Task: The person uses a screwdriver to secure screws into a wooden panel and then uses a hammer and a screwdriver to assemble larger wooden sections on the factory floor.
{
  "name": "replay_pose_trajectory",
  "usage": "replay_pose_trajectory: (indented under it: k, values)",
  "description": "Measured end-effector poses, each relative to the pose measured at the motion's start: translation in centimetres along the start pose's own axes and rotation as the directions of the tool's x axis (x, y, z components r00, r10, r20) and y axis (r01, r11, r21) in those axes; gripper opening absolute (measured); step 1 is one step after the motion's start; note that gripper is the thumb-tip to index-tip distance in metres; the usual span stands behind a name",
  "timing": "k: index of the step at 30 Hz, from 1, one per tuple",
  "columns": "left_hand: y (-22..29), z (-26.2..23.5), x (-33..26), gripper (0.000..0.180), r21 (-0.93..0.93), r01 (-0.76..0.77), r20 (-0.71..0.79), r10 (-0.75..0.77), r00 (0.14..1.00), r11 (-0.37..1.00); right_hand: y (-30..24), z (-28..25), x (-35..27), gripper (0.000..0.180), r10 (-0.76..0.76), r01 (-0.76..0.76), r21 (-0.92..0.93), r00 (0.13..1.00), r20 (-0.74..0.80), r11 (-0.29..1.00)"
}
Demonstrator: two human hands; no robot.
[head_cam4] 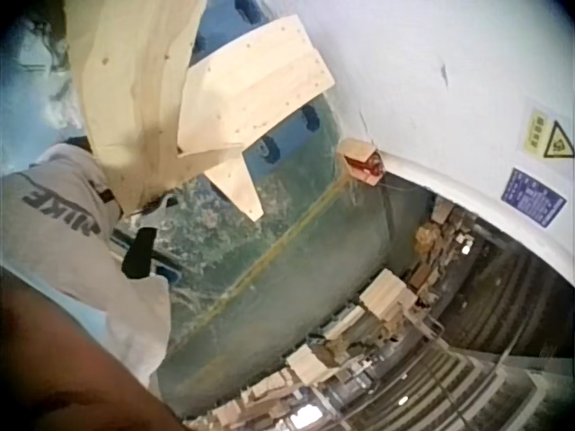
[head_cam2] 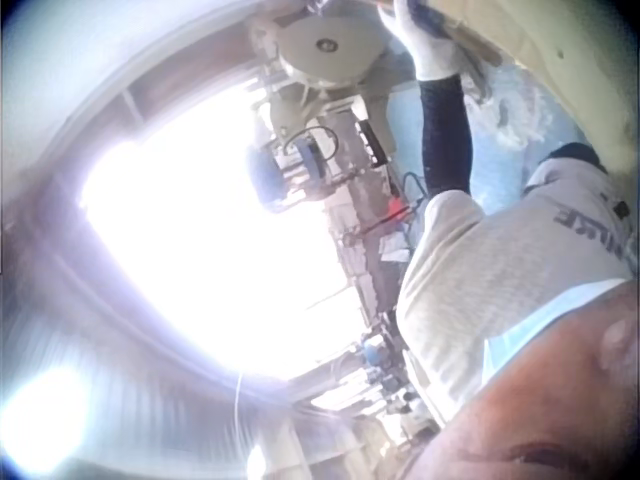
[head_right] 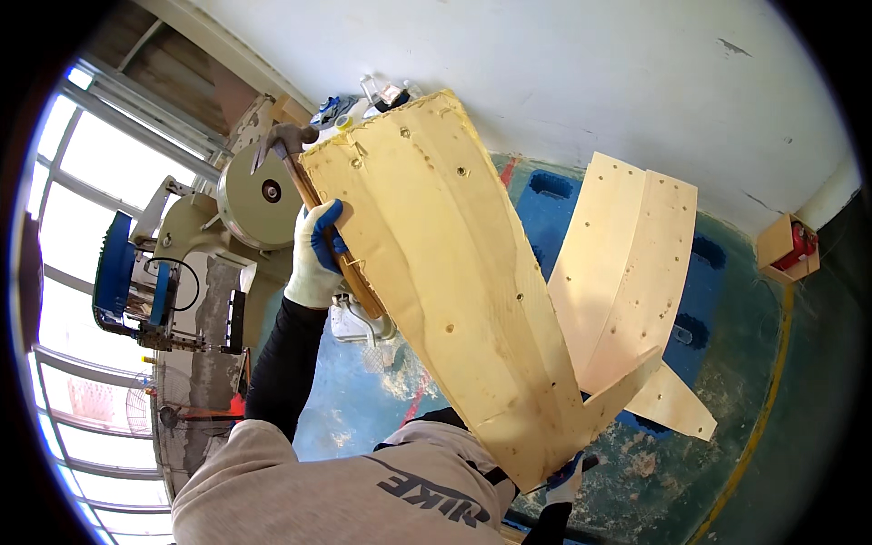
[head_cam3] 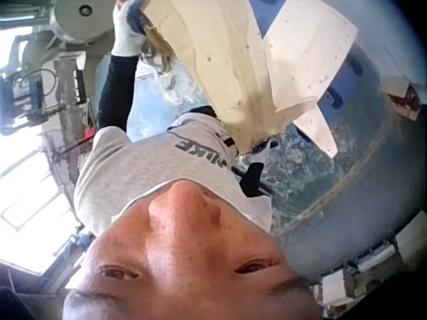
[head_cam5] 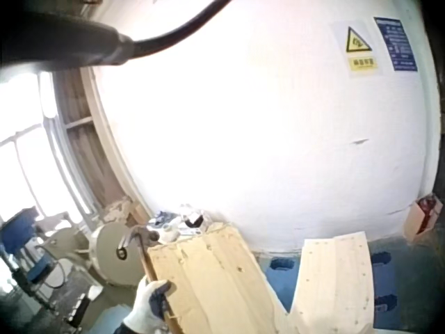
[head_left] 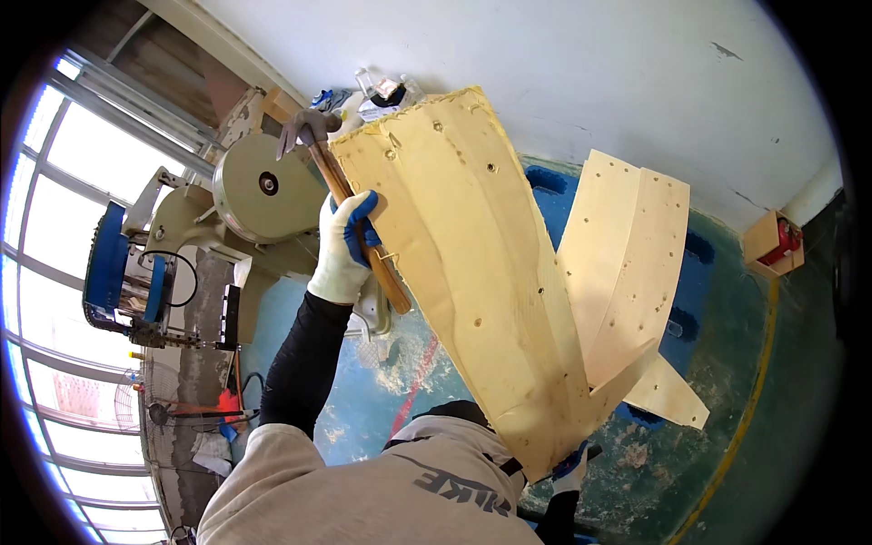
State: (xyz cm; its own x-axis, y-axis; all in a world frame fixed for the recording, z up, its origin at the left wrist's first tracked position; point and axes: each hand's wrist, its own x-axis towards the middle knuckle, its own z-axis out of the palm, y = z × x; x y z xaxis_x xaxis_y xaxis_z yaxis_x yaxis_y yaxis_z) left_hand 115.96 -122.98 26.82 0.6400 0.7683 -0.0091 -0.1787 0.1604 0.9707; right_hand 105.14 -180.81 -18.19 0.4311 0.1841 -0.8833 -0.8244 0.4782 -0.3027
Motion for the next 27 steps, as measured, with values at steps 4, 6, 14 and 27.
replay_pose_trajectory:
  k: [4,6,14,27]
  values:
    - [-2.1,-2.1,1.2,0.012,0.061,-0.017,-0.01,0.018,1.0,0.998,-0.9,6.9,-1.6,0.048,-0.307,0.292,-0.111,0.938,-0.163,0.95]
    - [-3.2,-3.7,1.9,0.011,0.078,-0.072,-0.076,0.078,0.994,0.994,-3.4,8.6,-2.9,0.045,-0.384,0.364,-0.135,0.904,-0.187,0.922]
    - [-15.6,-10.5,0.0,0.012,-0.169,0.359,-0.119,-0.38,0.917,0.918,-17.8,6.0,-1.0,0.027,-0.748,0.516,-0.573,0.596,-0.293,0.636]
    - [-39.6,-7.4,-7.6,0.019,-0.075,0.588,-0.346,-0.574,0.742,0.805,-33.4,3.5,8.3,0.048,-0.918,0.099,-0.995,0.397,0.02,0.021]
